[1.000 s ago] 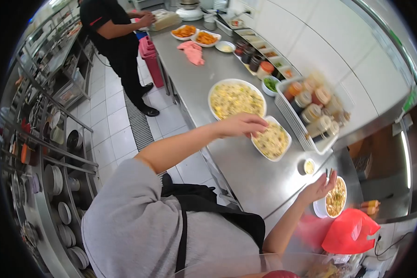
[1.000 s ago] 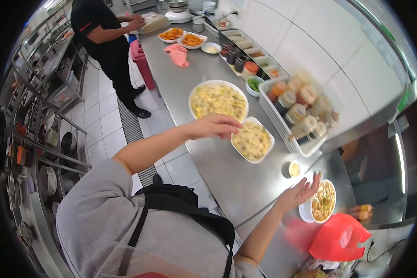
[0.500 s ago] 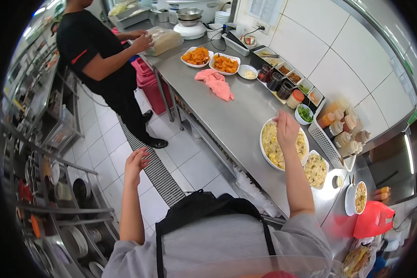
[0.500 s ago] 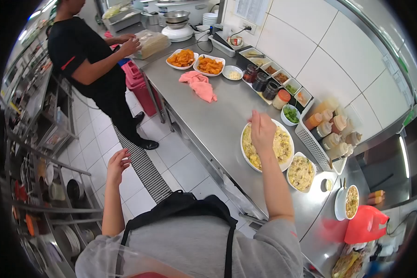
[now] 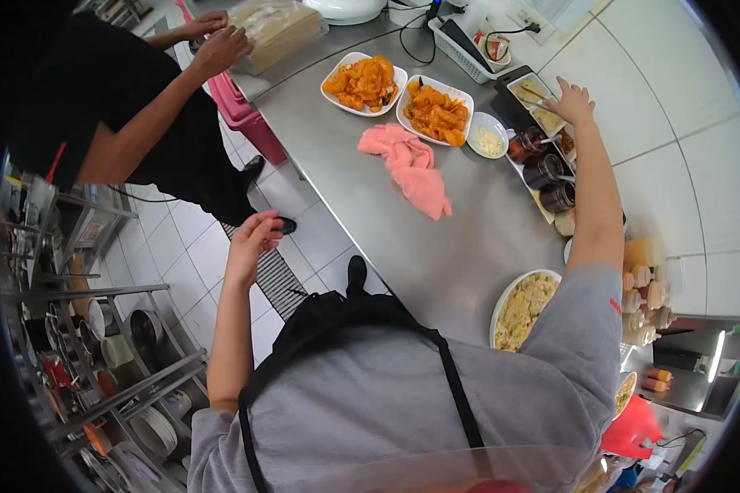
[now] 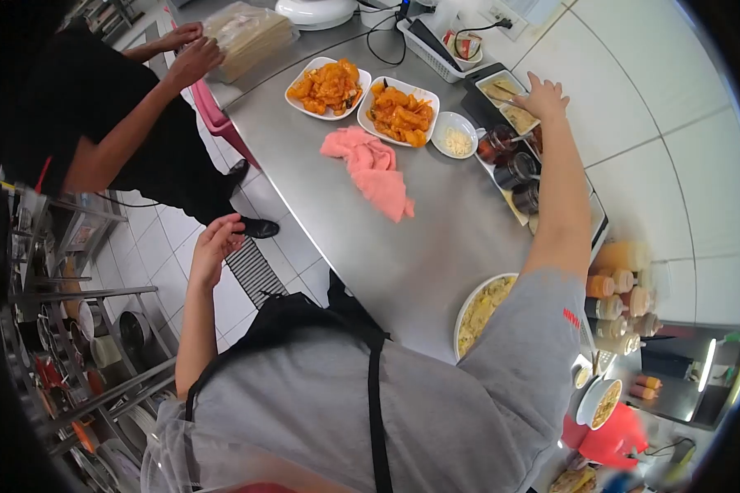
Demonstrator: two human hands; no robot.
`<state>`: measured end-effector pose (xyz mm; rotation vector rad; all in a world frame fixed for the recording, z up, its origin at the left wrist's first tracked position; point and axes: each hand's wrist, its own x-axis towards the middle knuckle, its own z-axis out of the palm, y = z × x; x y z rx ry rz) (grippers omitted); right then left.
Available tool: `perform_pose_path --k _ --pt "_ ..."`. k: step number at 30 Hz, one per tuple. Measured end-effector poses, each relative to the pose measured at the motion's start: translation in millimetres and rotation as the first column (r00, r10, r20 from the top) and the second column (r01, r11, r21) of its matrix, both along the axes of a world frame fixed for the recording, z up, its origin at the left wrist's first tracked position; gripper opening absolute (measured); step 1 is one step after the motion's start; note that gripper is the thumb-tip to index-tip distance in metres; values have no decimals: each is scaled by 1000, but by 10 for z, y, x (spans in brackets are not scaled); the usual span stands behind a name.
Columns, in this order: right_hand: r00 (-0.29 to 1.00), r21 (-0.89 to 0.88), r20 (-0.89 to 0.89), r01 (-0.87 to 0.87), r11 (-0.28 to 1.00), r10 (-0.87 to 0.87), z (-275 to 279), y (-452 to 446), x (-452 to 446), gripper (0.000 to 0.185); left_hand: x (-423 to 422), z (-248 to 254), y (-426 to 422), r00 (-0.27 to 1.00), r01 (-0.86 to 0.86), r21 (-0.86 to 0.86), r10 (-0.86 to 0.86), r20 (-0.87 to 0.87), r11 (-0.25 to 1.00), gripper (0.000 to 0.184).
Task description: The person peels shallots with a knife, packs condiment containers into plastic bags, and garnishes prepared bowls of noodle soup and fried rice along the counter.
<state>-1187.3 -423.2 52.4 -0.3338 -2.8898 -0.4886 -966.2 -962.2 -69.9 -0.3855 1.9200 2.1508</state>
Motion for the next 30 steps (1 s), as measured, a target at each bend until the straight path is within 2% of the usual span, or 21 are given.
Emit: perform_pose_path --k 1,2,4,6,8,10,12,13,15,16,18,20,21,22,24,25,26,27,28,29,30 --pt "984 -35 159 82 996 -76 4 42 -183 74 -165 -18 52 999 35 -9 -35 -3 999 29" --pt "982 -31 171 91 995 -85 -115 216 -402 74 -329 -32 121 999 44 -6 -43 10 999 29" --pt "929 -259 329 -84 962 169 -313 549 -660 72 -609 -67 300 991 116 -23 -114 74 993 28" --pt "894 -208 413 -93 974 173 -311 674 -810 65 -853 -196 515 974 228 -104 -225 41 968 28" --pt "852 -158 495 -105 982 170 -74 436 -765 60 -1051 -277 777 901 362 -286 -411 -136 887 28" --pt "792 -120 606 177 977 -69 282 44 -636 54 -1211 -117 1115 713 348 -575 -607 -351 741 31" --pt "817 -46 574 97 994 -53 400 56 -628 55 -1286 -39 1432 426 178 -714 -707 -565 678 32" --pt "841 24 540 7 1000 -19 435 52 -609 56 -1316 -44 1535 417 188 -710 -709 -568 679 32" --pt "871 -23 484 102 994 -79 406 1 -519 58 -1369 -124 1646 134 92 -820 -822 -553 566 31" --pt "896 -75 426 174 982 -126 353 -17 -489 61 -1402 -169 1637 124 94 -815 -819 -561 572 31" --pt "927 -34 360 123 992 -103 -57 145 -383 63 -1430 -246 1555 129 171 -956 -967 -218 238 28" --pt "978 -123 153 160 979 -141 -50 85 -243 59 -1535 -291 1320 139 97 -950 -949 -284 298 26" --pt "987 -214 -41 143 966 -156 -30 68 -195 57 -1531 -342 1190 155 40 -937 -928 -339 348 23" --pt "987 -212 -19 154 965 -161 -6 41 -137 57 -1572 -336 1057 236 90 -947 -930 -280 308 24" --pt "884 -161 388 345 925 -262 11 -62 -14 55 -1655 -109 820 296 159 -957 -937 -187 241 26" --pt "950 -148 139 300 942 -280 6 -216 105 54 -1699 67 730 283 182 -968 -952 -116 172 24" --pt "948 -144 143 304 942 -284 -13 -329 186 54 -1740 143 696 276 203 -973 -960 -54 113 23" --pt "982 -268 8 185 946 -190 -31 -442 284 55 -1757 121 732 274 211 -970 -960 -57 118 23" --pt "985 -371 -138 50 927 -108 -48 -589 409 55 -1764 94 823 407 562 -697 -883 -236 445 27" --pt "988 -400 -115 45 915 -99 1 -866 564 56 -1793 77 931 584 725 -218 -751 -307 653 31" --pt "992 -466 -97 26 884 -80 -46 -1024 693 53 -1816 39 1067 579 729 -216 -754 -309 649 31"
